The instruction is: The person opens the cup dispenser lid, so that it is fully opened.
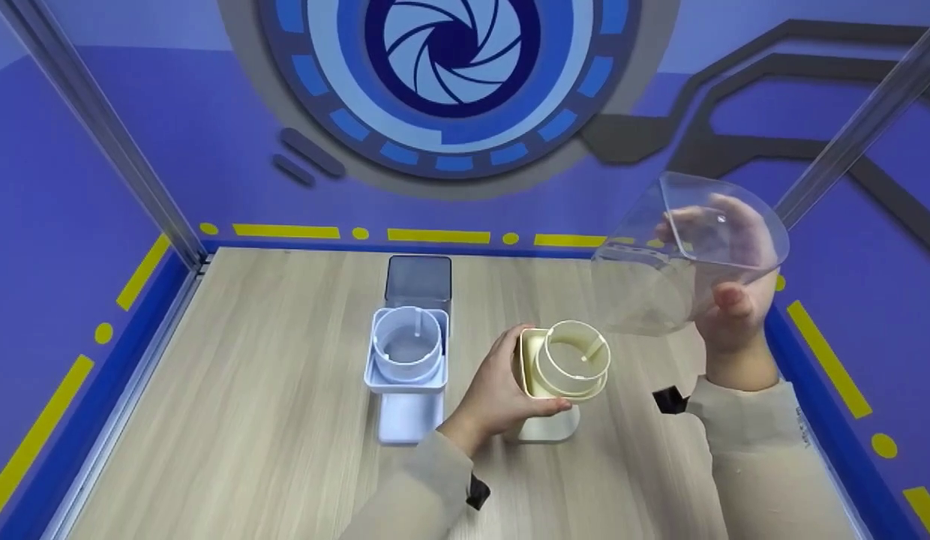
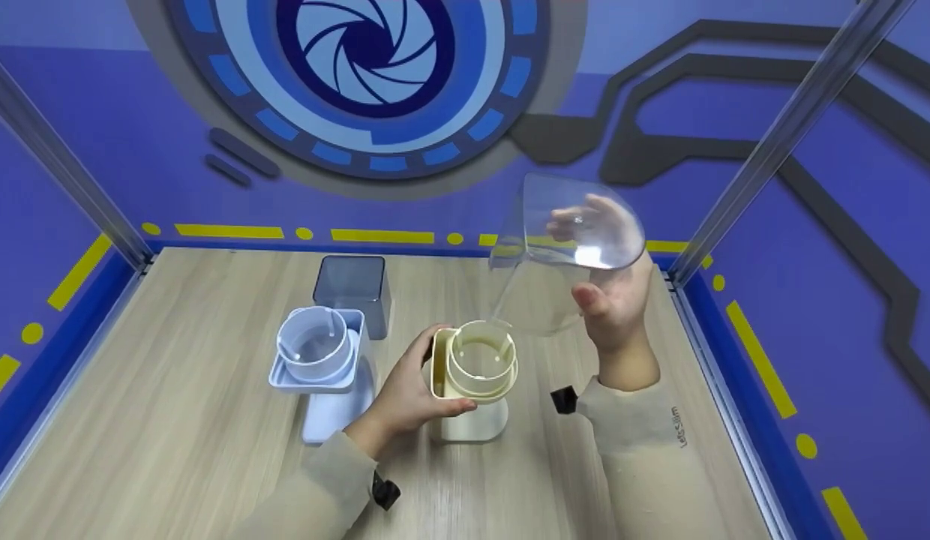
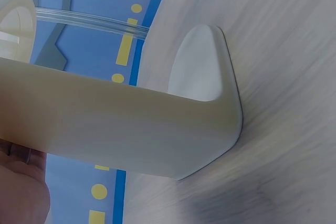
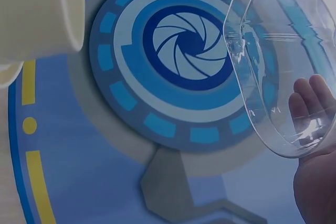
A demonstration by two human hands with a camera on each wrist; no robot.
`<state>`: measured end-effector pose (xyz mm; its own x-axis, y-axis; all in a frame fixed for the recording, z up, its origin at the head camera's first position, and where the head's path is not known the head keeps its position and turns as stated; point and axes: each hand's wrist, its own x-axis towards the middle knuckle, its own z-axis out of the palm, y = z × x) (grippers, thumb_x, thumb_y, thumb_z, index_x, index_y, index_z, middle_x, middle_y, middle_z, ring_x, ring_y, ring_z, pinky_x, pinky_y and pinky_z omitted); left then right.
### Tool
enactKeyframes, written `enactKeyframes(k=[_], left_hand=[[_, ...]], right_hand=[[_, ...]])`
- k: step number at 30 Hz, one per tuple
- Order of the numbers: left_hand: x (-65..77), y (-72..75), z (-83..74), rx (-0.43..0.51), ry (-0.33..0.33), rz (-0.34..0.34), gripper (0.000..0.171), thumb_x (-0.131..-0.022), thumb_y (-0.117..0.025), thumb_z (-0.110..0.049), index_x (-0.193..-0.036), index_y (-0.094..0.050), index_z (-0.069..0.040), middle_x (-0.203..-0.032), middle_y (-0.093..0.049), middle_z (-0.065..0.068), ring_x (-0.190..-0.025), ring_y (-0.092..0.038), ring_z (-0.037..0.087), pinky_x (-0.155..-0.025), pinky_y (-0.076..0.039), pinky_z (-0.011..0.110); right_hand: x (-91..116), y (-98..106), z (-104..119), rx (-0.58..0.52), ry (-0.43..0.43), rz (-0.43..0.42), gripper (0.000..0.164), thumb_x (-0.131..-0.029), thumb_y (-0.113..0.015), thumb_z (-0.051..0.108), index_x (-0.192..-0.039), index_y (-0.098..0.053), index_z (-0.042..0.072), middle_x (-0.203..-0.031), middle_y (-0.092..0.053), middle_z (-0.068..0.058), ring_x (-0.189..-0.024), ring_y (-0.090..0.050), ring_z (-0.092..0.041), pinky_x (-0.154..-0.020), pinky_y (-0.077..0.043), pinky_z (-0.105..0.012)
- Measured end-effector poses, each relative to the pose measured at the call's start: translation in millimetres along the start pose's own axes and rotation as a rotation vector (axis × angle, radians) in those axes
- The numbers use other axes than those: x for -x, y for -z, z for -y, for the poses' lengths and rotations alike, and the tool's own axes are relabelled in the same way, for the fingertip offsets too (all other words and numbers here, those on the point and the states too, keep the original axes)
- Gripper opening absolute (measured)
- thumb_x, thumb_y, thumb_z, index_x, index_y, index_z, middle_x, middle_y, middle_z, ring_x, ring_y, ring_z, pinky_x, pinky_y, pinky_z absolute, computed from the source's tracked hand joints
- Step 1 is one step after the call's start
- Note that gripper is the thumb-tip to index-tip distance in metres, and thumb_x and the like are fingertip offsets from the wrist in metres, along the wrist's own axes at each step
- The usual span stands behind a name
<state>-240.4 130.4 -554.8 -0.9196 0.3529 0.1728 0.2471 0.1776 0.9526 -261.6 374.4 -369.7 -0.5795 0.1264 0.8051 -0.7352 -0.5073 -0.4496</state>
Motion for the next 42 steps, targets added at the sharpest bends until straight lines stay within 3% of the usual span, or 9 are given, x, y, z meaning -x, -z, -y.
enactKeyframes(k=[8, 16, 21, 26, 36, 42], left_hand=[[0.9, -1.0, 1.2, 0.009, 0.002, 0.002, 0.127, -0.065, -0.111, -0.037, -0.170, -0.043, -0.015, -0.163, -0.059, 0.003, -0.151, -0.056, 0.022, -0.137, -0.041, 0.049], [0.4, -1.1, 1.4, 0.011, -0.011, 0.000, 0.125, -0.065, -0.110, -0.037, -0.169, -0.044, -0.015, -0.161, -0.060, 0.003, -0.148, -0.058, 0.020, -0.135, -0.043, 0.046], [0.0, -0.7, 1.4, 0.024, -0.025, 0.004, 0.123, -0.065, -0.111, -0.035, -0.168, -0.045, -0.015, -0.159, -0.061, 0.002, -0.147, -0.058, 0.019, -0.135, -0.043, 0.045], [-0.2, 0.0, 1.9, 0.030, -0.034, 0.004, 0.123, -0.065, -0.111, -0.034, -0.167, -0.045, -0.014, -0.159, -0.061, 0.002, -0.147, -0.058, 0.019, -0.135, -0.042, 0.045], [-1.0, -0.6, 4.2, 0.018, -0.042, 0.000, 0.124, -0.066, -0.110, -0.034, -0.168, -0.045, -0.011, -0.159, -0.061, 0.004, -0.147, -0.058, 0.020, -0.135, -0.043, 0.045], [2.2, 0.6, 1.9, 0.026, -0.016, 0.007, 0.129, -0.067, -0.110, -0.034, -0.172, -0.040, -0.010, -0.164, -0.058, 0.007, -0.152, -0.057, 0.025, -0.136, -0.041, 0.050]], right_hand=[[5.7, 27.6, -7.9, 0.113, 0.006, -0.045, 0.080, -0.077, -0.099, 0.024, -0.138, -0.062, -0.012, -0.120, -0.081, -0.030, -0.108, -0.082, -0.039, -0.104, -0.067, -0.043], [18.1, 53.7, -19.7, 0.190, 0.015, -0.148, 0.072, -0.079, -0.096, 0.015, -0.137, -0.061, -0.009, -0.122, -0.079, -0.027, -0.116, -0.078, -0.035, -0.104, -0.065, -0.037], [27.6, 70.6, -26.3, 0.244, 0.022, -0.172, 0.072, -0.081, -0.096, 0.012, -0.139, -0.059, -0.007, -0.127, -0.076, -0.024, -0.119, -0.075, -0.033, -0.107, -0.063, -0.036], [37.9, 84.9, -32.5, 0.298, 0.018, -0.200, 0.070, -0.081, -0.091, -0.001, -0.142, -0.056, -0.001, -0.131, -0.075, -0.019, -0.122, -0.073, -0.029, -0.112, -0.060, -0.033], [63.7, 107.9, -46.1, 0.422, -0.045, -0.275, 0.076, -0.079, -0.075, -0.016, -0.147, -0.048, 0.004, -0.140, -0.067, -0.014, -0.130, -0.067, -0.027, -0.119, -0.052, -0.034], [79.6, 115.0, -51.5, 0.537, -0.131, -0.357, 0.089, -0.078, -0.075, -0.018, -0.157, -0.042, 0.005, -0.144, -0.062, -0.009, -0.134, -0.056, -0.025, -0.117, -0.042, -0.032]])
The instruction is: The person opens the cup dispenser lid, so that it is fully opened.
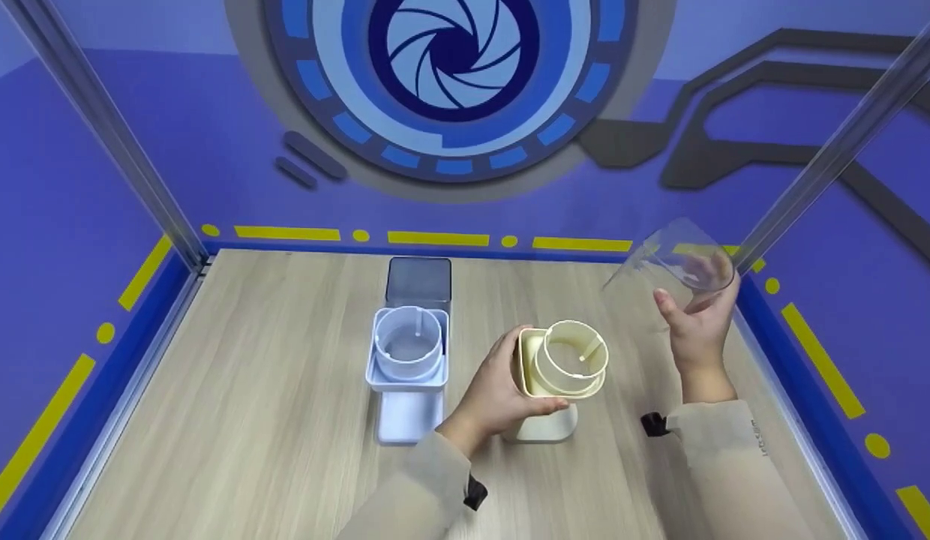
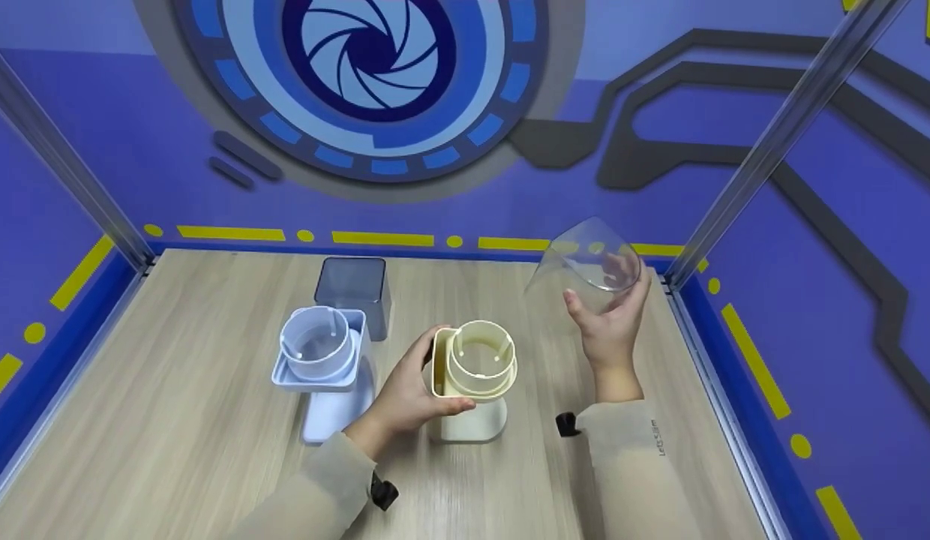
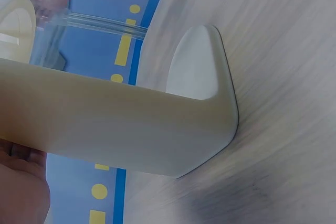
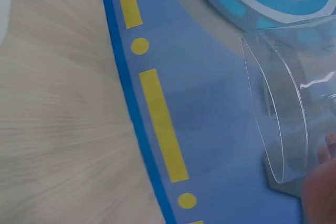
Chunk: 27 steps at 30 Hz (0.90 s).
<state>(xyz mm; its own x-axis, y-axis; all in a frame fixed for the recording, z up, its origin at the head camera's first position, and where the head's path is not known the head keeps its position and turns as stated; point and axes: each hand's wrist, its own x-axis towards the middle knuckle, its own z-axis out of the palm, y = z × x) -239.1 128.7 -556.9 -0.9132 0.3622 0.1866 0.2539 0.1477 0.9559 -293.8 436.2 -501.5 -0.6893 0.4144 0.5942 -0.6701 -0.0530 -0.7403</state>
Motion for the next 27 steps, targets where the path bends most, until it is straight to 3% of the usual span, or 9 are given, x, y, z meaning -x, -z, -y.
enactKeyframes(k=[4, 7, 11, 15, 18, 23, 27], left_hand=[[1.1, 1.5, -1.0, 0.025, 0.013, 0.015, 0.131, -0.069, -0.110, -0.035, -0.176, -0.037, -0.013, -0.167, -0.059, 0.004, -0.157, -0.054, 0.024, -0.139, -0.038, 0.049], [5.4, 5.0, 0.7, 0.095, 0.011, 0.030, 0.128, -0.075, -0.108, -0.030, -0.178, -0.034, -0.011, -0.175, -0.054, 0.004, -0.166, -0.047, 0.025, -0.142, -0.033, 0.044], [9.2, 7.4, 5.4, 0.224, -0.014, 0.048, 0.116, -0.084, -0.102, -0.020, -0.178, -0.034, -0.008, -0.184, -0.040, 0.009, -0.172, -0.035, 0.029, -0.141, -0.031, 0.033], [10.2, 9.5, 6.9, 0.303, -0.037, 0.039, 0.099, -0.090, -0.096, -0.020, -0.173, -0.043, -0.007, -0.183, -0.040, 0.012, -0.171, -0.037, 0.030, -0.136, -0.035, 0.025], [11.3, 11.1, 5.5, 0.301, -0.051, 0.024, 0.087, -0.096, -0.090, -0.020, -0.171, -0.047, -0.005, -0.180, -0.045, 0.013, -0.169, -0.041, 0.030, -0.135, -0.038, 0.025], [15.7, 7.7, 1.8, 0.265, -0.081, -0.022, 0.072, -0.108, -0.076, -0.016, -0.171, -0.044, 0.001, -0.178, -0.047, 0.019, -0.169, -0.041, 0.038, -0.139, -0.034, 0.033], [19.1, -5.9, -5.8, 0.229, -0.058, -0.123, 0.086, -0.097, -0.085, -0.023, -0.170, -0.045, -0.001, -0.177, -0.048, 0.019, -0.166, -0.045, 0.037, -0.139, -0.036, 0.038]], right_hand=[[5.4, 8.1, -9.2, 0.057, -0.012, -0.024, 0.089, -0.079, -0.077, -0.017, -0.159, -0.045, 0.005, -0.144, -0.060, -0.009, -0.134, -0.052, -0.026, -0.115, -0.040, -0.035], [9.7, 12.9, -16.8, 0.110, -0.034, -0.037, 0.085, -0.081, -0.078, -0.016, -0.157, -0.046, 0.005, -0.145, -0.058, -0.008, -0.135, -0.050, -0.026, -0.114, -0.039, -0.035], [12.4, 17.0, -24.0, 0.205, -0.053, -0.090, 0.085, -0.081, -0.081, -0.014, -0.155, -0.044, 0.002, -0.145, -0.057, -0.005, -0.135, -0.048, -0.026, -0.112, -0.039, -0.032], [16.5, 14.8, -25.3, 0.275, -0.068, -0.158, 0.088, -0.082, -0.082, -0.013, -0.158, -0.039, -0.005, -0.146, -0.054, -0.011, -0.133, -0.047, -0.026, -0.111, -0.038, -0.029], [20.2, 10.7, -23.3, 0.321, -0.096, -0.187, 0.090, -0.084, -0.084, -0.010, -0.160, -0.035, -0.008, -0.146, -0.051, -0.012, -0.131, -0.047, -0.020, -0.111, -0.038, -0.027], [25.5, 11.2, -32.7, 0.416, -0.158, -0.217, 0.091, -0.086, -0.089, -0.002, -0.159, -0.036, 0.002, -0.145, -0.050, 0.000, -0.131, -0.045, -0.011, -0.111, -0.037, -0.021], [30.5, 17.0, -47.5, 0.456, -0.204, -0.229, 0.095, -0.087, -0.091, 0.001, -0.161, -0.032, 0.006, -0.148, -0.046, 0.005, -0.135, -0.041, -0.013, -0.113, -0.035, -0.022]])
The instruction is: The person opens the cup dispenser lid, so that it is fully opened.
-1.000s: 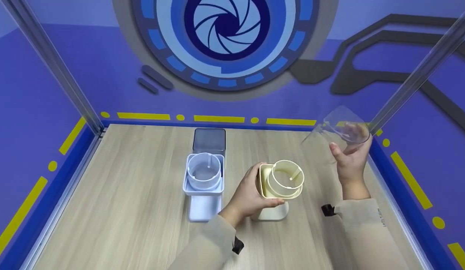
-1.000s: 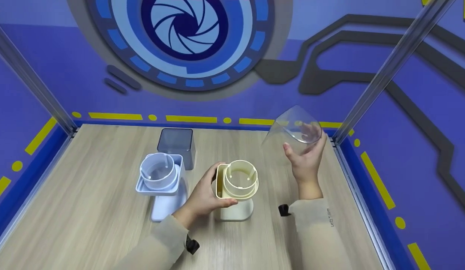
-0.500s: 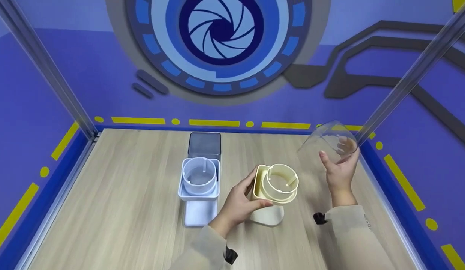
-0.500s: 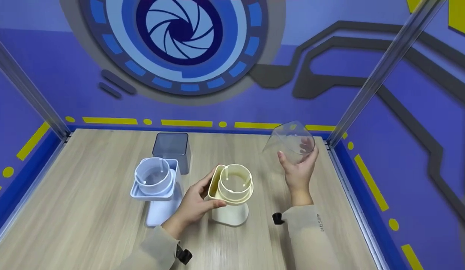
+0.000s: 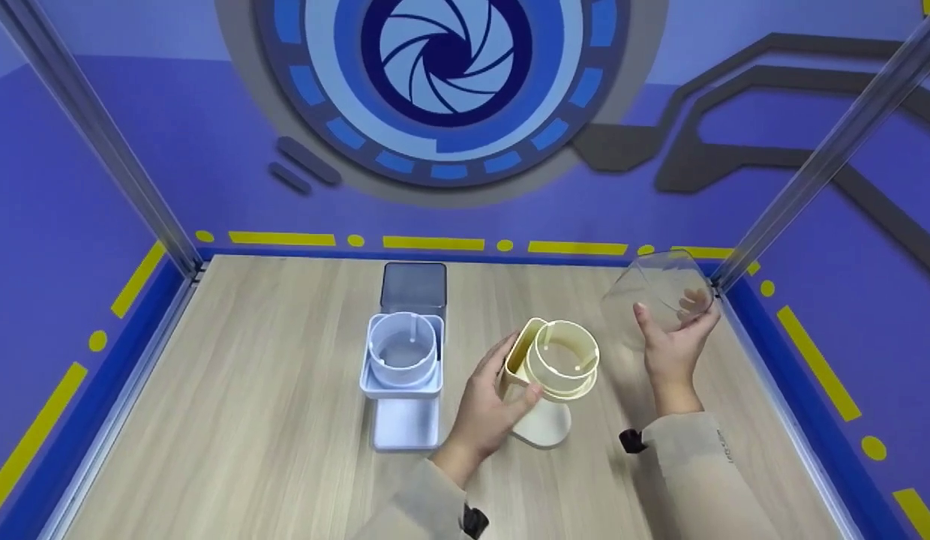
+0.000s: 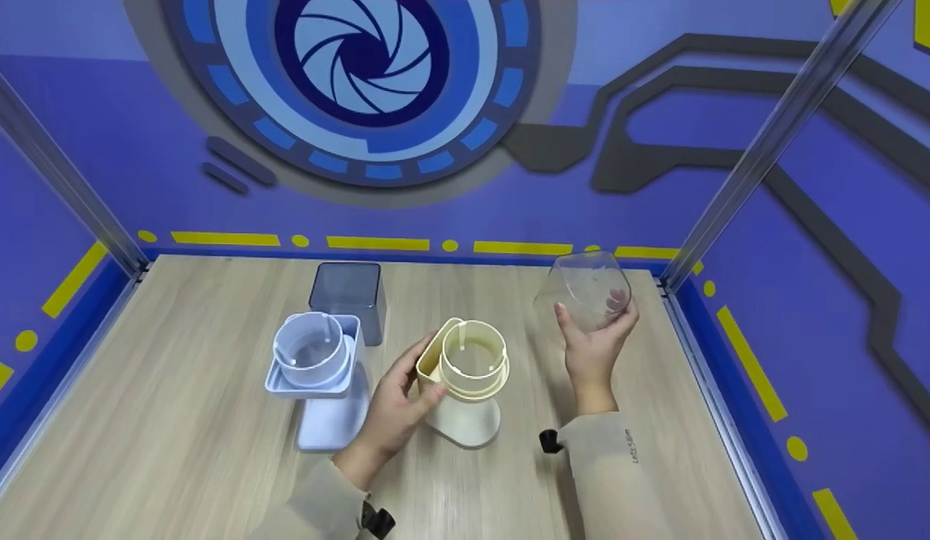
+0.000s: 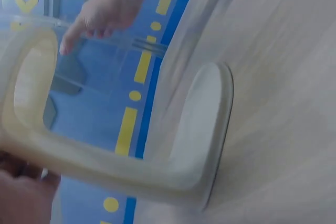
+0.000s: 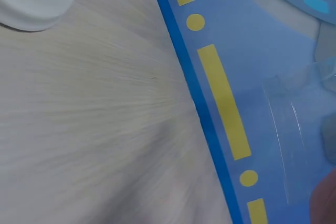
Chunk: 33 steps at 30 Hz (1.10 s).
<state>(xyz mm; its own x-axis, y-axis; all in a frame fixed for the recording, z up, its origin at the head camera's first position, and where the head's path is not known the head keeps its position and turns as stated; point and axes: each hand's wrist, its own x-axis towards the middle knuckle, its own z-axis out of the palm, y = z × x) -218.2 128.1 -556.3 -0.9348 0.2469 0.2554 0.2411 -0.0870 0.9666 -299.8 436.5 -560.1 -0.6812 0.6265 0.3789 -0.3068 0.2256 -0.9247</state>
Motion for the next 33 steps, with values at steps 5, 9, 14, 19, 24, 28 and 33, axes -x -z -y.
enactKeyframes(k=[5, 9, 14, 19, 24, 28, 33], left_hand=[[5.4, -22.9, -8.8, -0.219, 0.009, -0.159, 0.124, -0.071, -0.108, -0.047, -0.169, -0.041, -0.011, -0.173, -0.046, 0.012, -0.158, -0.049, 0.030, -0.134, -0.047, 0.048], [6.6, -34.9, -11.2, -0.343, 0.038, -0.234, 0.138, -0.059, -0.112, -0.055, -0.168, -0.038, -0.015, -0.172, -0.041, 0.009, -0.159, -0.043, 0.029, -0.134, -0.045, 0.054], [5.1, -34.9, -12.1, -0.327, 0.069, -0.245, 0.127, -0.063, -0.111, -0.049, -0.164, -0.042, -0.014, -0.167, -0.045, 0.007, -0.157, -0.044, 0.026, -0.134, -0.045, 0.052], [1.3, -24.4, -11.2, -0.272, 0.078, -0.214, 0.117, -0.068, -0.110, -0.046, -0.161, -0.047, -0.015, -0.162, -0.053, 0.005, -0.153, -0.049, 0.024, -0.132, -0.047, 0.050], [-2.7, -14.3, -8.0, -0.100, 0.088, -0.153, 0.102, -0.075, -0.108, -0.031, -0.156, -0.048, -0.011, -0.156, -0.063, 0.005, -0.154, -0.058, 0.024, -0.135, -0.042, 0.050], [-4.5, -8.9, -4.1, -0.005, 0.095, -0.105, 0.092, -0.082, -0.103, -0.023, -0.155, -0.049, -0.009, -0.157, -0.064, 0.008, -0.157, -0.056, 0.026, -0.138, -0.038, 0.051], [-4.9, -5.7, -2.6, -0.006, 0.071, -0.102, 0.084, -0.089, -0.097, -0.019, -0.160, -0.053, -0.007, -0.160, -0.048, 0.014, -0.153, -0.043, 0.028, -0.138, -0.037, 0.051]], right_hand=[[8.2, -1.4, -9.8, 0.039, -0.053, 0.011, 0.099, -0.089, -0.090, 0.000, -0.164, -0.026, 0.002, -0.144, -0.040, 0.007, -0.139, -0.036, -0.022, -0.120, -0.033, -0.031], [20.2, -2.6, -6.8, 0.091, -0.073, 0.019, 0.097, -0.090, -0.090, 0.001, -0.164, -0.025, 0.001, -0.143, -0.038, 0.007, -0.142, -0.037, -0.026, -0.125, -0.032, -0.037], [35.3, -3.1, 6.6, 0.084, -0.086, 0.016, 0.092, -0.092, -0.088, 0.001, -0.162, -0.028, 0.003, -0.143, -0.040, 0.009, -0.139, -0.037, -0.017, -0.125, -0.033, -0.037], [36.2, -1.8, -1.5, 0.059, -0.077, -0.009, 0.089, -0.089, -0.088, -0.003, -0.158, -0.031, 0.001, -0.138, -0.041, 0.008, -0.133, -0.038, -0.019, -0.118, -0.032, -0.032], [29.5, 2.5, -21.1, 0.059, -0.082, -0.013, 0.091, -0.088, -0.091, -0.001, -0.158, -0.032, 0.003, -0.137, -0.041, 0.010, -0.133, -0.038, -0.016, -0.116, -0.033, -0.027], [28.8, 5.3, -26.8, 0.065, -0.102, 0.006, 0.095, -0.088, -0.093, 0.003, -0.160, -0.031, 0.005, -0.139, -0.040, 0.011, -0.133, -0.038, -0.012, -0.116, -0.034, -0.024], [31.3, 6.0, -29.6, 0.074, -0.125, 0.034, 0.099, -0.089, -0.093, 0.004, -0.163, -0.028, 0.005, -0.146, -0.041, 0.003, -0.137, -0.038, -0.018, -0.119, -0.034, -0.028]])
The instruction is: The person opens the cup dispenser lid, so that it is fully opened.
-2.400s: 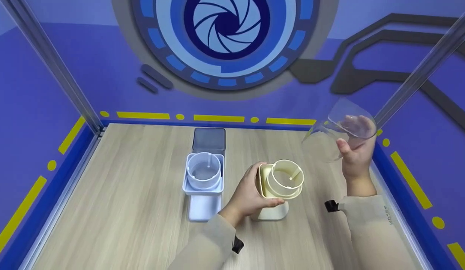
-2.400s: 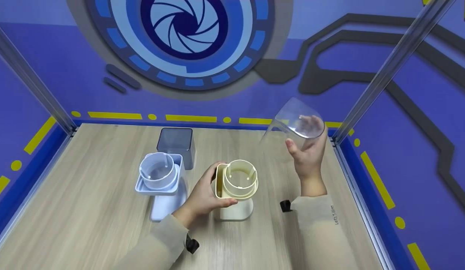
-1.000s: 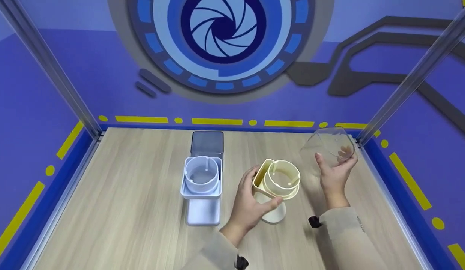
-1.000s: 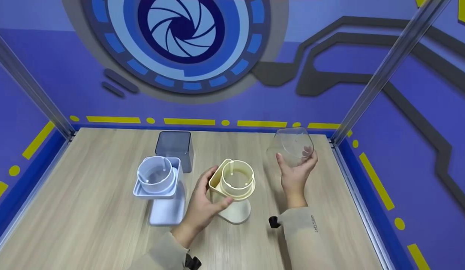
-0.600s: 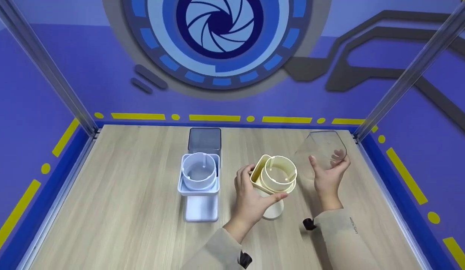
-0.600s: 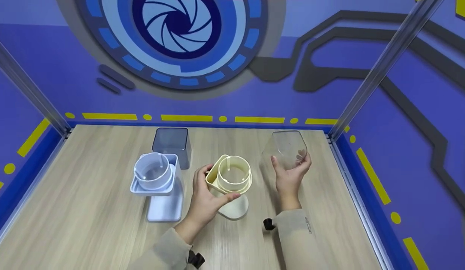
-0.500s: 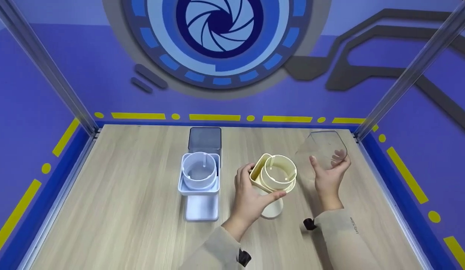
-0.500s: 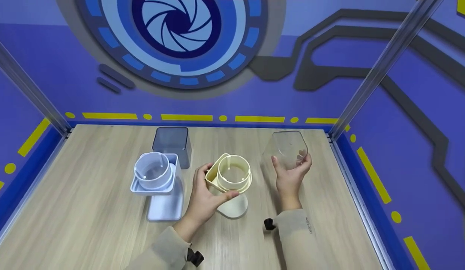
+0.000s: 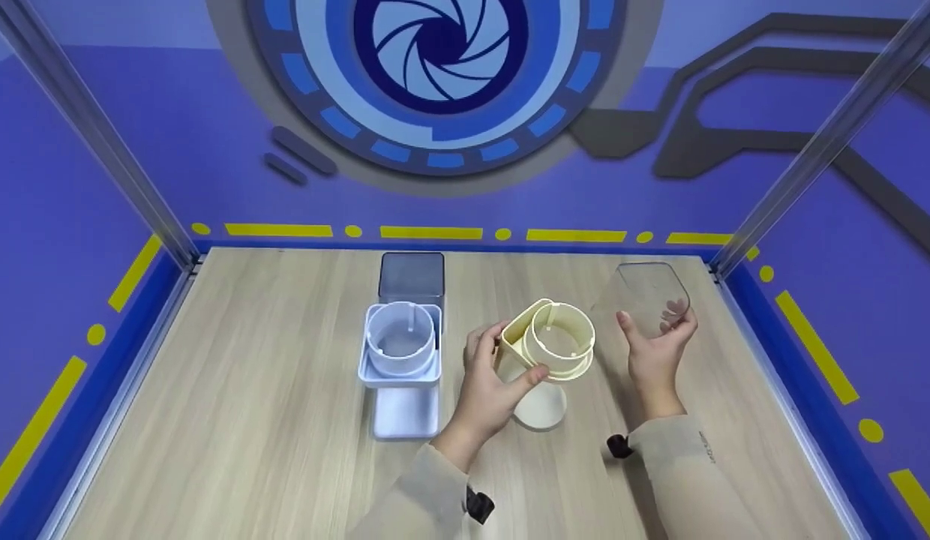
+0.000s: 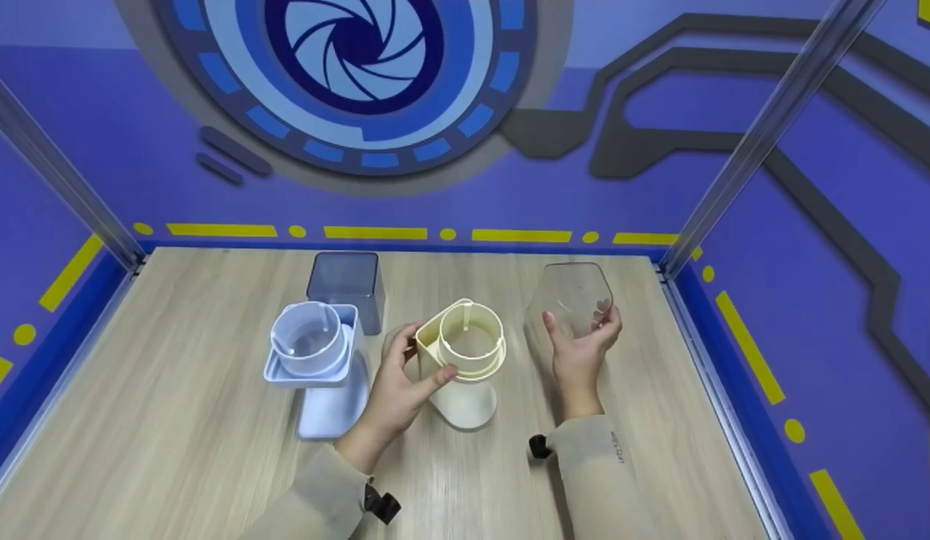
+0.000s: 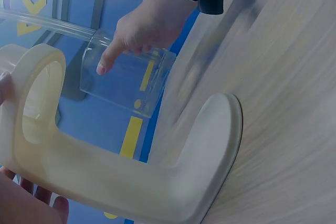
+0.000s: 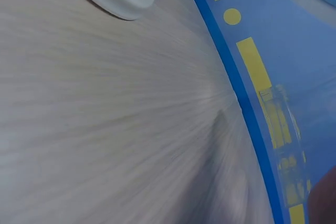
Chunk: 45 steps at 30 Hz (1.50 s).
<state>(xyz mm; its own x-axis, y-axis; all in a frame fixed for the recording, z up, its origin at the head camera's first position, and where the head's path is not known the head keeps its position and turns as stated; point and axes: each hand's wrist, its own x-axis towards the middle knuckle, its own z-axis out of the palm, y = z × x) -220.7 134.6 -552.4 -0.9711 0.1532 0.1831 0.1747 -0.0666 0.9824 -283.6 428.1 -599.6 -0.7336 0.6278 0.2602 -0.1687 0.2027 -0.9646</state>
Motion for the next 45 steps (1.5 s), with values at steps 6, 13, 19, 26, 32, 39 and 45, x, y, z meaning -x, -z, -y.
enactKeyframes(k=[6, 13, 19, 26, 32, 39, 45], left_hand=[[0.7, -2.0, -1.8, 0.024, 0.016, 0.026, 0.081, -0.095, -0.087, -0.016, -0.166, -0.049, -0.008, -0.159, -0.040, 0.017, -0.154, -0.035, 0.027, -0.141, -0.032, 0.049], [-0.4, -1.3, -4.0, 0.052, 0.001, 0.049, 0.083, -0.100, -0.079, -0.010, -0.171, -0.037, 0.002, -0.171, -0.039, 0.026, -0.165, -0.036, 0.043, -0.144, -0.024, 0.059], [-4.7, 2.2, -3.9, 0.080, 0.031, 0.039, 0.073, -0.107, -0.071, -0.009, -0.171, -0.036, 0.004, -0.176, -0.043, 0.028, -0.171, -0.034, 0.047, -0.145, -0.021, 0.061], [-13.0, 0.2, -1.2, 0.009, -0.005, 0.056, 0.068, -0.108, -0.064, -0.006, -0.170, -0.040, 0.008, -0.179, -0.040, 0.029, -0.171, -0.034, 0.046, -0.144, -0.025, 0.056], [-16.2, -0.1, -1.3, -0.010, 0.015, 0.079, 0.069, -0.109, -0.059, -0.007, -0.173, -0.037, 0.003, -0.183, -0.036, 0.023, -0.174, -0.029, 0.039, -0.144, -0.024, 0.049], [-19.8, 1.0, -1.8, -0.005, 0.024, 0.084, 0.069, -0.109, -0.057, -0.008, -0.174, -0.036, 0.002, -0.184, -0.034, 0.022, -0.174, -0.030, 0.037, -0.144, -0.025, 0.045], [-22.2, -1.7, 2.3, 0.044, 0.020, 0.098, 0.068, -0.109, -0.054, -0.004, -0.174, -0.034, 0.004, -0.184, -0.032, 0.024, -0.173, -0.030, 0.039, -0.142, -0.027, 0.042]], right_hand=[[2.5, 4.8, -2.4, 0.045, -0.034, 0.037, 0.101, -0.093, -0.092, 0.009, -0.166, -0.022, 0.005, -0.156, -0.038, -0.005, -0.148, -0.036, -0.029, -0.132, -0.032, -0.047], [6.3, 5.6, -5.0, 0.031, -0.015, 0.001, 0.100, -0.090, -0.092, 0.005, -0.164, -0.025, 0.003, -0.145, -0.040, 0.007, -0.142, -0.038, -0.027, -0.131, -0.033, -0.048], [12.8, 6.1, -6.0, 0.036, -0.038, 0.013, 0.100, -0.092, -0.092, 0.005, -0.165, -0.024, 0.004, -0.145, -0.039, 0.006, -0.141, -0.037, -0.027, -0.128, -0.034, -0.045], [27.9, 14.8, -6.7, 0.018, -0.064, 0.012, 0.097, -0.093, -0.091, 0.004, -0.164, -0.025, 0.004, -0.146, -0.039, 0.001, -0.139, -0.038, -0.022, -0.124, -0.033, -0.041], [45.1, 22.8, -3.9, 0.030, -0.125, 0.023, 0.097, -0.095, -0.090, 0.006, -0.165, -0.023, 0.008, -0.145, -0.038, 0.006, -0.135, -0.038, -0.014, -0.121, -0.034, -0.027], [59.0, 27.0, -2.4, 0.015, -0.164, 0.059, 0.101, -0.095, -0.089, 0.003, -0.167, -0.019, 0.010, -0.146, -0.035, 0.005, -0.149, -0.035, -0.023, -0.137, -0.029, -0.042], [68.8, 27.5, -4.4, -0.029, -0.169, 0.024, 0.104, -0.089, -0.091, -0.005, -0.165, -0.021, 0.011, -0.145, -0.036, 0.008, -0.140, -0.036, -0.015, -0.126, -0.032, -0.027]])
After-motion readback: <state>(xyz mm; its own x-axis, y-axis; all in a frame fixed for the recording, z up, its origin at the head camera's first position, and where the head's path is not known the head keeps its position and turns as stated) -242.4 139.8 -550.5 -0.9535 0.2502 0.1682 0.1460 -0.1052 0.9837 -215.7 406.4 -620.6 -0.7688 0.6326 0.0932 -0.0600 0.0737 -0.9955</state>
